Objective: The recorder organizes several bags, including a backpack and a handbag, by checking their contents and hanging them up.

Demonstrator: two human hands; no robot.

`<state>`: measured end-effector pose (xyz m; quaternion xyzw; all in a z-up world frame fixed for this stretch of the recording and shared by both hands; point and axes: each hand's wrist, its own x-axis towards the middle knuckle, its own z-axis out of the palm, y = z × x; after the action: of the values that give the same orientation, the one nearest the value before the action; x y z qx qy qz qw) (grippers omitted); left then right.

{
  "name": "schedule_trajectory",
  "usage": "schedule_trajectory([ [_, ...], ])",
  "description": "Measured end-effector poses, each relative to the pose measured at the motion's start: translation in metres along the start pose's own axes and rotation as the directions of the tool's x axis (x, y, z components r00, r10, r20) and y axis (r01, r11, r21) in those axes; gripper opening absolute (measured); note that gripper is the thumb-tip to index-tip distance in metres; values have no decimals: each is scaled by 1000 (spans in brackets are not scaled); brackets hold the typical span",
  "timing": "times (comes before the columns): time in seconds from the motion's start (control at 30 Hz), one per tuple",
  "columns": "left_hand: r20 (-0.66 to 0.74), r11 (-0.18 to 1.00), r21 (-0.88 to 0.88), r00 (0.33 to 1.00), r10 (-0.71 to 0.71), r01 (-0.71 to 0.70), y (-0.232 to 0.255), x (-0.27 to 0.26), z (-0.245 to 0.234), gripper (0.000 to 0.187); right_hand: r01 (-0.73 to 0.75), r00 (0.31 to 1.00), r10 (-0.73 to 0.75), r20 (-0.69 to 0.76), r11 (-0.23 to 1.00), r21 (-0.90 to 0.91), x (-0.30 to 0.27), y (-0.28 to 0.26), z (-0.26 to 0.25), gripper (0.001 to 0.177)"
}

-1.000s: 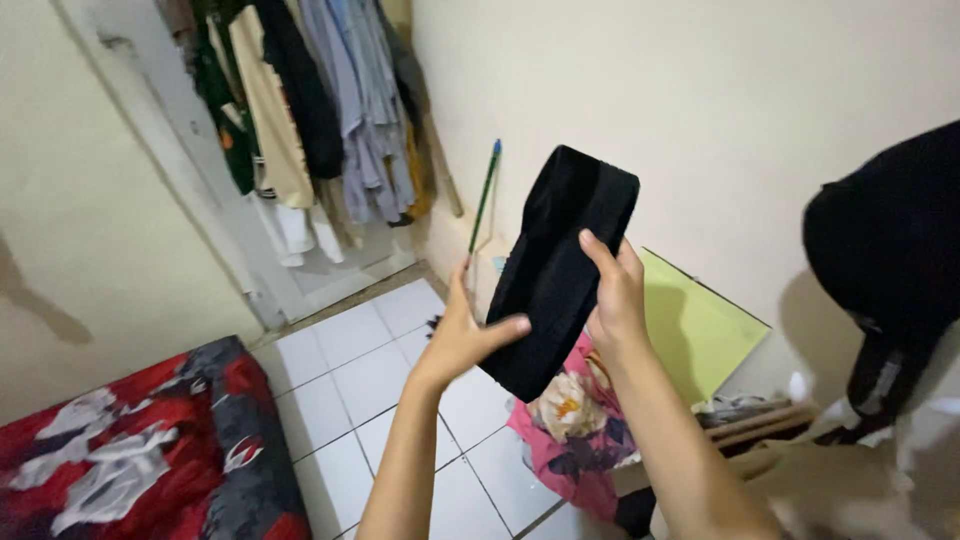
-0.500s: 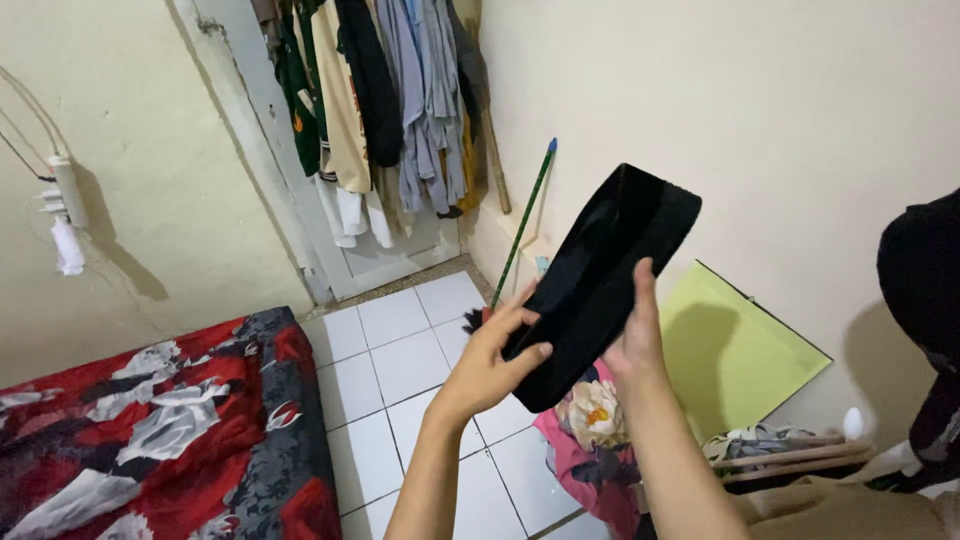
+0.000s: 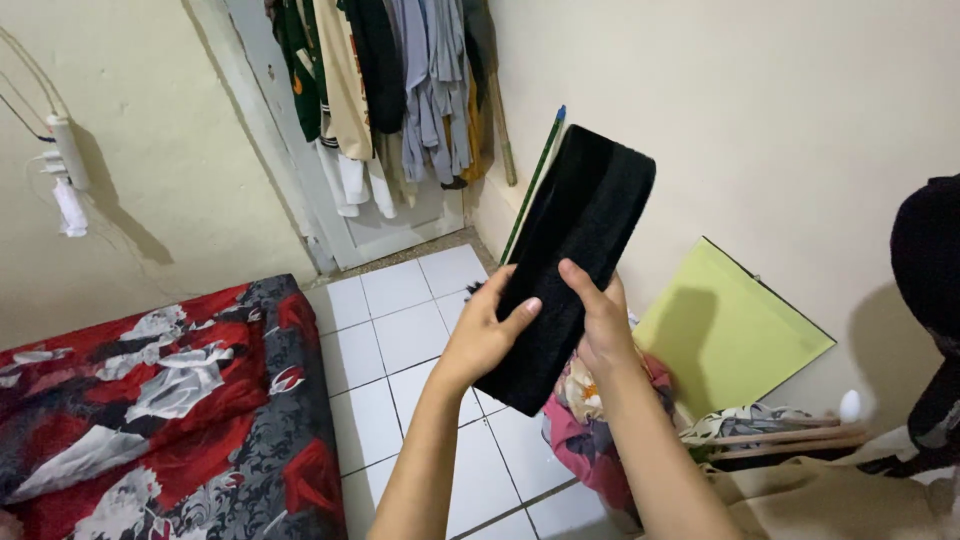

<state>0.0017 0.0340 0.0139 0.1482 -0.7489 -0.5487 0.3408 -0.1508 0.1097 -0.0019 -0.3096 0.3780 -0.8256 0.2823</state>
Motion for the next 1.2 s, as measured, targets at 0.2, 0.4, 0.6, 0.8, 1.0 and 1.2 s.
schedule_trajectory([
  [0.2, -298, 942, 328, 954, 26, 76, 8, -6, -10, 68, 22, 991, -3, -134, 989, 144, 7, 2, 2, 47],
  [0.4, -300, 968, -205, 933, -200, 142, -51, -1, -21, 90, 31, 967, 106, -231, 853, 522, 28, -3, -20, 51],
  [0.6, -19, 671, -726, 971, -237, 149, -50, -1, -14, 69, -110, 967, 217, -136, 830, 546, 29, 17, -16, 51],
  [0.8, -353, 674, -737, 875, -331, -42, -51, -1, -56, 46, 333, 896, -362, -259, 931, -149, 2, -28, 10, 61],
  [1.0, -318, 754, -655, 925, -207, -56, -61, -10, -60, 38, 655, 736, -334, 588, 136, -743, -7, 9, 69, 67],
  [1.2, -281, 699, -715, 913, -295, 6, -56, -21, -88, 36, 381, 924, -104, 369, 136, -915, 65, 51, 41, 70],
])
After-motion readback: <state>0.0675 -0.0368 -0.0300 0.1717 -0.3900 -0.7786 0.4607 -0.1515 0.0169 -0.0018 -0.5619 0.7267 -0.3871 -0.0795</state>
